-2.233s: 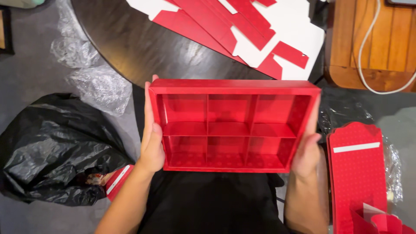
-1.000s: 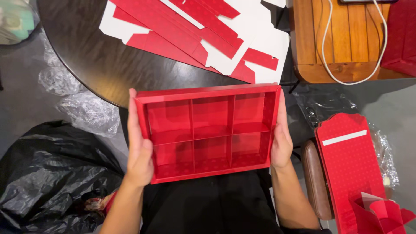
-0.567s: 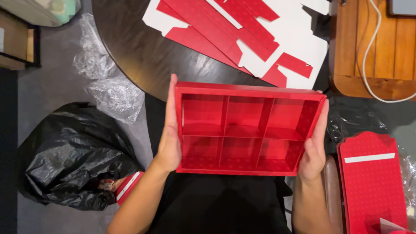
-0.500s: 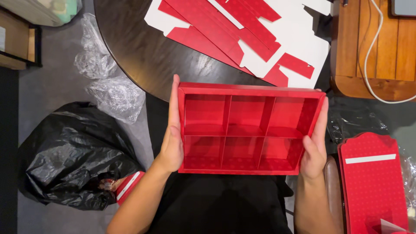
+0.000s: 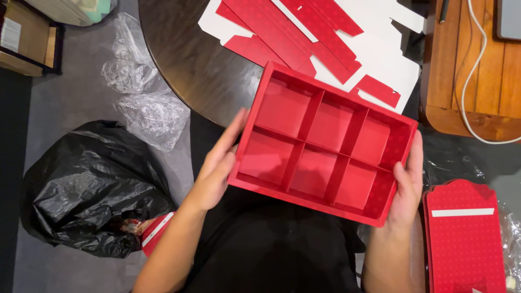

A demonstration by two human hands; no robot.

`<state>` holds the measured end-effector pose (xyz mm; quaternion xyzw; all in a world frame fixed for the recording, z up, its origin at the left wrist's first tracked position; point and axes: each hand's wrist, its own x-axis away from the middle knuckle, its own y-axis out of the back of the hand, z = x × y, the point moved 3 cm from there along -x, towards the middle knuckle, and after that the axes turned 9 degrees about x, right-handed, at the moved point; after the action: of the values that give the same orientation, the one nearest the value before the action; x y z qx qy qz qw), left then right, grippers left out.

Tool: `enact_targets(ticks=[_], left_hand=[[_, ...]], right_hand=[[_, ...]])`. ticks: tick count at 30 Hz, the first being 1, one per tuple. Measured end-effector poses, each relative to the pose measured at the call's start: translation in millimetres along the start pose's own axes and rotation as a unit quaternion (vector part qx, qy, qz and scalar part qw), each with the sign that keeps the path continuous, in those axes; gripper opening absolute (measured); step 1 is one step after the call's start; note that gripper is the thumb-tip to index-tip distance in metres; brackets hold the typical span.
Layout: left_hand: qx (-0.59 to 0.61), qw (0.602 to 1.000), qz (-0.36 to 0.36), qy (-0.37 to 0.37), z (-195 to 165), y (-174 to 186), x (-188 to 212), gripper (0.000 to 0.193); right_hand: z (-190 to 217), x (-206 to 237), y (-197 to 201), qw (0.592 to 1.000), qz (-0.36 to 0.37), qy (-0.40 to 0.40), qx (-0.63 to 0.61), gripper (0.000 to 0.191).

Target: The person assembles red cardboard boxes by folding and inserting dividers to create compartments. They then handle white cardboard pieces, folding them into box shapes. The task is performed by hand on a round table in a kitchen-like area.

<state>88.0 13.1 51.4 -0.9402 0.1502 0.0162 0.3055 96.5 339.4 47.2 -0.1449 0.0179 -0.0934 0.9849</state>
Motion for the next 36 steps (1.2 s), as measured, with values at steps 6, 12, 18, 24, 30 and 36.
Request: enact_targets(ticks=[6,12,18,24,30,36], left_hand=[[-0.371,0.926,-0.060,-0.027,-18,1,9,0.058],[-0.421,0.898,-0.120,-0.036,-25,16,6,0.042],[-0.158,0.977,-0.129,0.061,-20,50,2,0.038],[-0.105,0.992,-0.057,0.028,-13,36,13,0.055],[-0.039,0.997,-0.056,0.041,-7,35,16,0.059],[-0.004,0.999,-0.024,0.037,-8,26,13,0.065]], right_hand=[[3,34,-7,0.998,-0.057,0.037,0.019,0.066],[1,64,-24,0.995,-0.058,0.062,0.047,0.075],[0,70,-27,0.994,0.033,0.090,0.046,0.089],[-3,73,-24,0.989,-0.001,0.115,0.091,0.091],[1,61,-20,0.991,0.006,0.103,0.089,0.089],[4,54,-24,0.990,0.009,0.092,0.105,0.087]])
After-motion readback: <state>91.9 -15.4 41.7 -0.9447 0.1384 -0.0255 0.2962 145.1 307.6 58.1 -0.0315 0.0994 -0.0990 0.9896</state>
